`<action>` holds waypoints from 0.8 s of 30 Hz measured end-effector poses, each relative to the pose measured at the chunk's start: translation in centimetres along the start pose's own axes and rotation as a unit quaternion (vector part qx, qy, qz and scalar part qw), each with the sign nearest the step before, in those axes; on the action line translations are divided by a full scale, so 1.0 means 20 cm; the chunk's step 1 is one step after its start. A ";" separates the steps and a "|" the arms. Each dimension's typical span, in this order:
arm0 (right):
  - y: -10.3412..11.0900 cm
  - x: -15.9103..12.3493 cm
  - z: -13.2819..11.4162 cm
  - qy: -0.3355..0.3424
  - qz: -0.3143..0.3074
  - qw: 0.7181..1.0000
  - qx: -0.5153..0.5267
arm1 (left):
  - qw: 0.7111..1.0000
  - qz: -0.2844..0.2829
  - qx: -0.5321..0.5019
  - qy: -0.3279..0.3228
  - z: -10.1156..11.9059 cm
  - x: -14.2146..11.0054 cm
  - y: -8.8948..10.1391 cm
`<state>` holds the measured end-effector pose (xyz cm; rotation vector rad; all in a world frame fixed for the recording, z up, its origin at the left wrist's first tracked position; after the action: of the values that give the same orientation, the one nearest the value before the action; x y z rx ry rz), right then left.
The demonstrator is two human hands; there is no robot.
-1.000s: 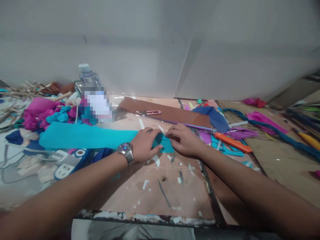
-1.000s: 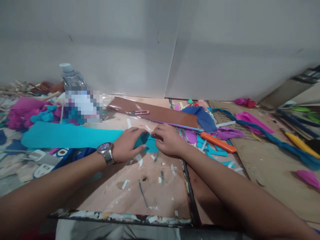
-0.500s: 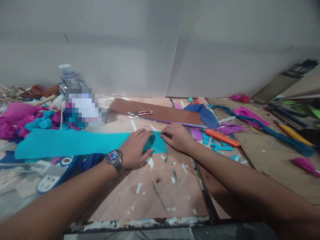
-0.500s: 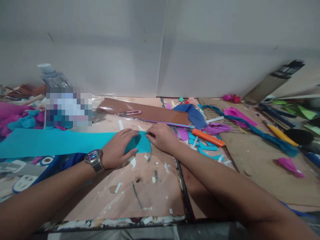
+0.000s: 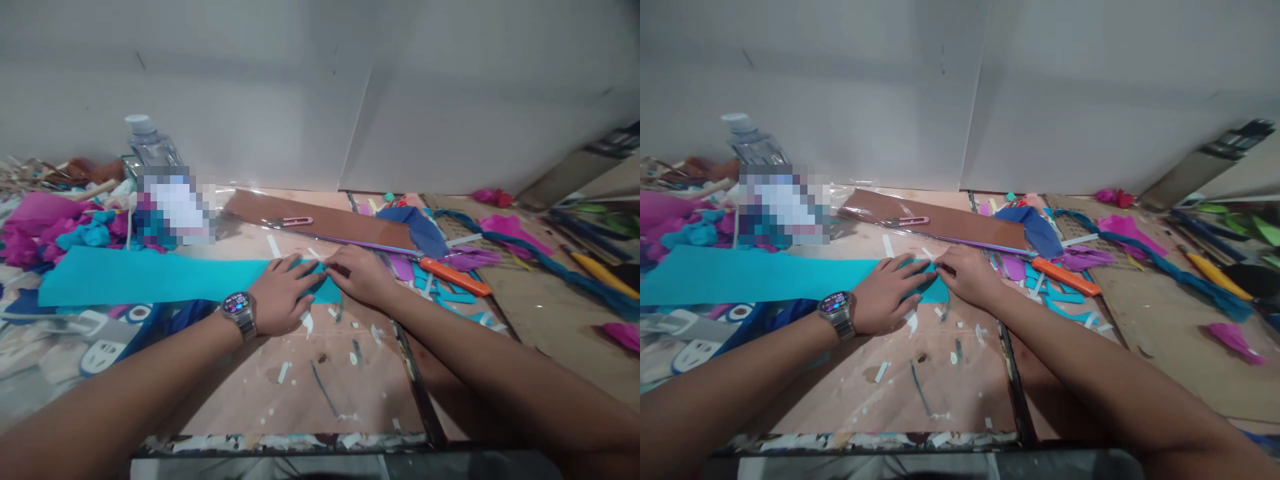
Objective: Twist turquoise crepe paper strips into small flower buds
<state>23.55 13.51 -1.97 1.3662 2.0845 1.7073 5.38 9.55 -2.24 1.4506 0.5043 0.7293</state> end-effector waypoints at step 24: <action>-0.01 0.00 -0.02 0.058 0.003 0.998 0.025 | 0.999 0.012 -0.025 0.045 -0.03 0.00 0.01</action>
<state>23.19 13.27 -2.05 1.3187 2.2009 1.7885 4.93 10.00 -2.13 1.3836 0.5337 0.8237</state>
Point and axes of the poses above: each hand's wrist, its own x-axis towards the middle knuckle, its own y-axis out of the back of the hand, z = x × y, the point moved 5 cm from there along x, towards the middle knuckle, and after that the axes turned 6 degrees about x, right-handed, at the moved point
